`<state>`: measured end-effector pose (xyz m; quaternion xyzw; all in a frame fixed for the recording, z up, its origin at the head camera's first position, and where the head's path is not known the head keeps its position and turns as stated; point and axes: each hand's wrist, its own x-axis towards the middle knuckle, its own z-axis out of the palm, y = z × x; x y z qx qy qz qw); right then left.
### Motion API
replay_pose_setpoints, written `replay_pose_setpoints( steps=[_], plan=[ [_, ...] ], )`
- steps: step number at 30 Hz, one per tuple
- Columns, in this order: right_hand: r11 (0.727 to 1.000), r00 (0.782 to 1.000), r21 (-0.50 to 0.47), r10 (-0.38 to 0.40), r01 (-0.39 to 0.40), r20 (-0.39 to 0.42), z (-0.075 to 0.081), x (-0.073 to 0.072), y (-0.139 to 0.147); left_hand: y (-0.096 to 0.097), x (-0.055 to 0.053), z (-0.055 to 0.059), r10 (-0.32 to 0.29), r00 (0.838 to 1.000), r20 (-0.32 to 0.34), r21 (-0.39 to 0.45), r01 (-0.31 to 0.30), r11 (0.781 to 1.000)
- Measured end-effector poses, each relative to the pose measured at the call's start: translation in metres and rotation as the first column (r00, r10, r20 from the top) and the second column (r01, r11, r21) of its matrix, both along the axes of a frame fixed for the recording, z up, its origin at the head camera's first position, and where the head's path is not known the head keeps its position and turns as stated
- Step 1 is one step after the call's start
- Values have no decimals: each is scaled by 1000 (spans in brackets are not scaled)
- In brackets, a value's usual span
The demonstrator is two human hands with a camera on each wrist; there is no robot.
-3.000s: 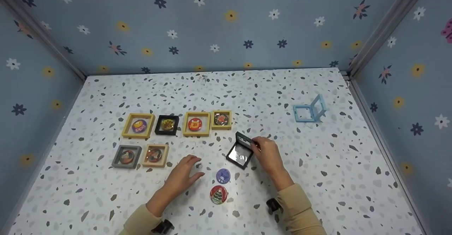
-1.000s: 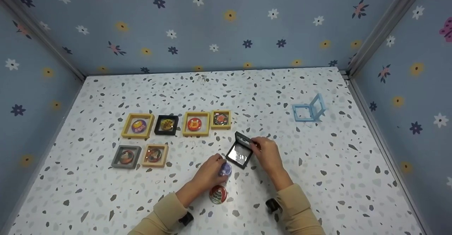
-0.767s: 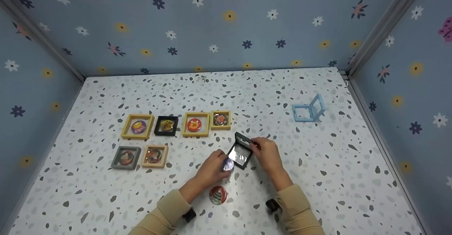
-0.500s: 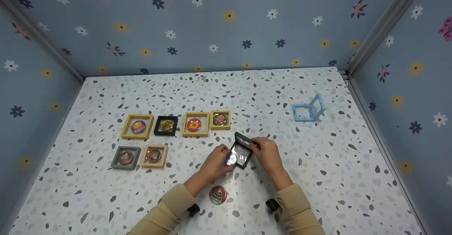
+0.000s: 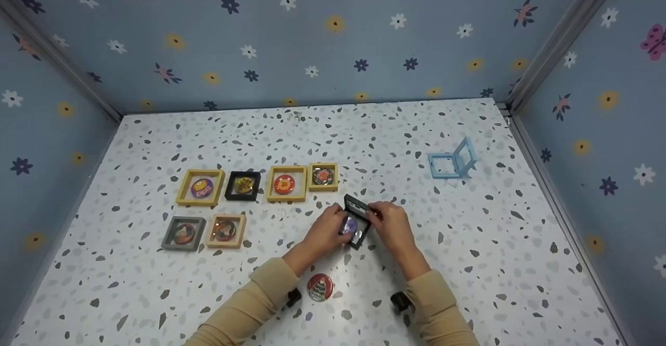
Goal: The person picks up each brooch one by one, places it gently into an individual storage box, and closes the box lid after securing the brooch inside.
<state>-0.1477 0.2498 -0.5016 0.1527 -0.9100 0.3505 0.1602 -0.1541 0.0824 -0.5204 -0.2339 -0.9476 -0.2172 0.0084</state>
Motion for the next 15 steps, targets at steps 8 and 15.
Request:
replay_pose_setpoints(
  steps=[8, 15],
  plan=[
    [1000, 1000, -11, 6, -6, 2, 0, -1, 0, 7, -3, -1, -2, 999, 41, -38, 3, 999],
    [1000, 1000, 8, -5, 5, 13, 2, 1, 0, 10, -4, -3, -9, 1000, 28, -79, 11, 997]
  ],
)
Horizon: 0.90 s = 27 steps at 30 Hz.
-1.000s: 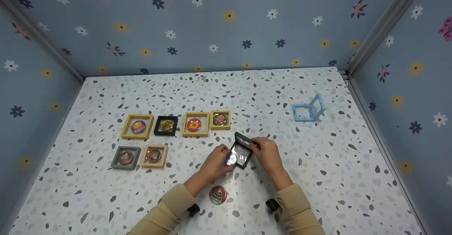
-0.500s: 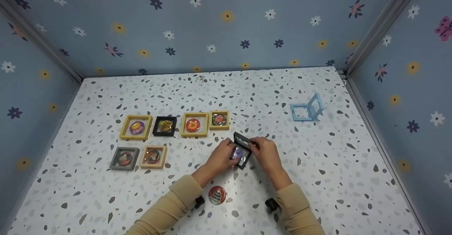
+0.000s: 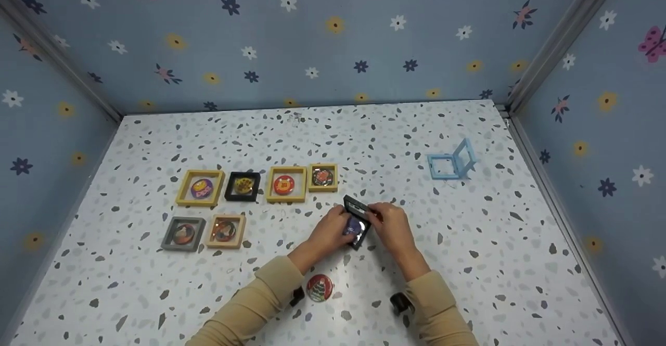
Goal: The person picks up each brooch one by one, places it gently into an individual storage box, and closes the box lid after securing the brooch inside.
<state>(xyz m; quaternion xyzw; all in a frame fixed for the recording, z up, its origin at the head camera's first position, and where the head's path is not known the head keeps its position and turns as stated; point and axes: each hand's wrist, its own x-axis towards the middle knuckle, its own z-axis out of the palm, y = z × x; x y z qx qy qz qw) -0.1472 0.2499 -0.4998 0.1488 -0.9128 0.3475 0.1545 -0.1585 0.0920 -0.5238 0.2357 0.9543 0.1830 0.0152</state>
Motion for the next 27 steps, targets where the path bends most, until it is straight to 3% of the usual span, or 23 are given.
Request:
replay_pose_setpoints(
  steps=[11, 18, 27],
  plan=[
    [1000, 1000, -24, -3, 3, -9, 0, 1, -1, -2, 2, -3, -21, 999, -26, 7, 21, 1000],
    [1000, 1000, -28, 2, -2, -2, -1, 1, -1, -11, 2, -6, -22, 997, -76, -2, 21, 1000],
    [999, 1000, -34, 13, -13, -5, -1, 1, -1, -26, 4, -6, -7, 999, 47, 28, 6, 1000]
  ],
)
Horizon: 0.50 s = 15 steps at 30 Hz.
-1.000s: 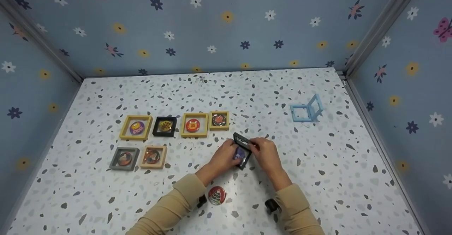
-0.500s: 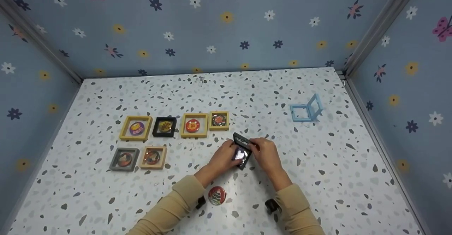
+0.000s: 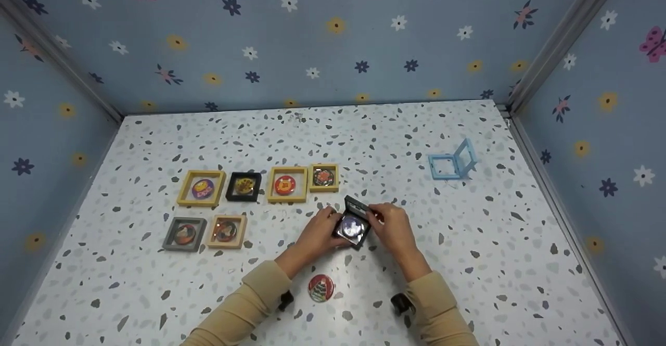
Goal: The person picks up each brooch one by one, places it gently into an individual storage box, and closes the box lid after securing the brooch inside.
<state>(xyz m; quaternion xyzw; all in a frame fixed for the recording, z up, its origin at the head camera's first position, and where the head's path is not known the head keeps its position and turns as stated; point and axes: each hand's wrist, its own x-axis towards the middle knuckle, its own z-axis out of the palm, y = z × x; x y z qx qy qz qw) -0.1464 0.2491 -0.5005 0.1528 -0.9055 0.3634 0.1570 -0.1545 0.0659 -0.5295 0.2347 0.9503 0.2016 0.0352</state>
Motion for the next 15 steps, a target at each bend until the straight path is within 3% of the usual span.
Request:
replay_pose_setpoints(
  steps=[6, 15],
  plan=[
    [1000, 1000, 9, -13, 13, 27, 2, 1, 0, -5, -1, -1, 10, 1000, 14, -13, -9, 1000],
    [1000, 1000, 21, 0, 0, 7, 2, 2, 1, -7, -1, -4, 36, 999, 41, 38, -38, 999]
  ],
)
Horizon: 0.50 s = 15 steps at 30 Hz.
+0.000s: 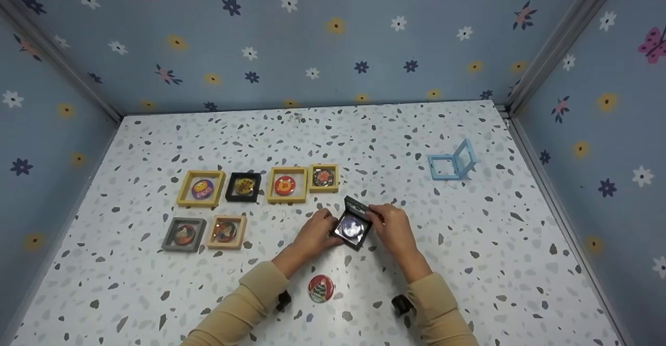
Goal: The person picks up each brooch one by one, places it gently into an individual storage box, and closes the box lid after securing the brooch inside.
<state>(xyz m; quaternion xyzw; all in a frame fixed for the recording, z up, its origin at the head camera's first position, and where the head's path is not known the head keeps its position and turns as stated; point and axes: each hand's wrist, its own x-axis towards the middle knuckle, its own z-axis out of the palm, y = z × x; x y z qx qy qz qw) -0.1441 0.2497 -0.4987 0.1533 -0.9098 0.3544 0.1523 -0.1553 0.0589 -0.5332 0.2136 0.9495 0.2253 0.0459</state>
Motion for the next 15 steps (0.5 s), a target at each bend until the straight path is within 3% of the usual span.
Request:
replay_pose_setpoints(
  steps=[5, 15],
  plan=[
    [1000, 1000, 7, 14, -14, -6, 0, 2, -1, -1, 0, -1, 1, 1000, 3, 31, -1, 1000],
    [999, 999, 31, 39, -40, 4, -1, 9, -7, -1, -2, -1, 24, 996, 87, 86, -31, 996]
  ],
)
